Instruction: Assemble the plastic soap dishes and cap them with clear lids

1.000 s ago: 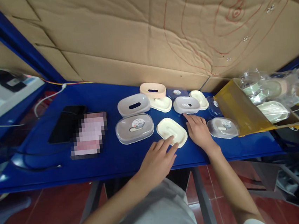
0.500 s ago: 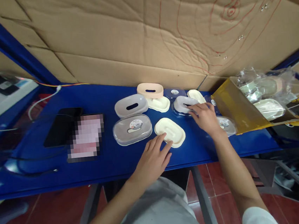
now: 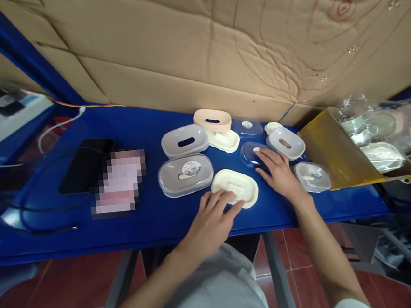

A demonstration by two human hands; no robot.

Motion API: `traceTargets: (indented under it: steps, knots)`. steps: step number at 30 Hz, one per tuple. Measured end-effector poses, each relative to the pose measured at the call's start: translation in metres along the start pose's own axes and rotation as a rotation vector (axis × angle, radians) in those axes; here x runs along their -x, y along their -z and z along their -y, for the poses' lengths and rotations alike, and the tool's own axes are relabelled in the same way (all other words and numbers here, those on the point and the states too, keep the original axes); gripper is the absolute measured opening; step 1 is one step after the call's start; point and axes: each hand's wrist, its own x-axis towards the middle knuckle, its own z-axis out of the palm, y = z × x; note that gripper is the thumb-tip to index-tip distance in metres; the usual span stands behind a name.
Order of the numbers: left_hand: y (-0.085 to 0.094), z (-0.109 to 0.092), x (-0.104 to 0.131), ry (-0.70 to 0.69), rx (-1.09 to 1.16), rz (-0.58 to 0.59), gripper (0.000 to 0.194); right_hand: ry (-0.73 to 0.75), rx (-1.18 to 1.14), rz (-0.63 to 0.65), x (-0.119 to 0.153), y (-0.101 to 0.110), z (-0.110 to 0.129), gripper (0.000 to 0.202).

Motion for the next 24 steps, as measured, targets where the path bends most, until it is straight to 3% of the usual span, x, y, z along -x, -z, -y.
traceTargets:
  steps: [3,8,12,17,21,24]
  knots:
    - [0.000,-0.002,0.005,0.099,-0.023,-0.037,0.038,-0.008,-0.061,0.001,0.024,0.005,0.009,0.048]
    - [0.004,-0.007,0.023,0.091,0.022,-0.042,0.032,-0.025,-0.069,-0.046,0.051,0.016,0.015,0.046]
    - [0.010,-0.009,0.030,0.073,0.034,-0.048,0.026,-0.209,0.123,-0.219,0.044,0.018,-0.007,0.047]
    - [0.018,-0.009,0.024,0.083,0.108,-0.159,0.016,-0.288,0.205,-0.220,0.027,0.017,-0.029,0.035]
    - [0.029,-0.012,0.025,0.126,0.174,-0.303,0.017,-0.147,0.127,-0.362,0.040,0.026,0.007,0.029]
    - [0.038,-0.015,0.029,0.151,0.179,-0.344,0.023,-0.014,-0.025,-0.352,0.066,0.030,0.049,0.031]
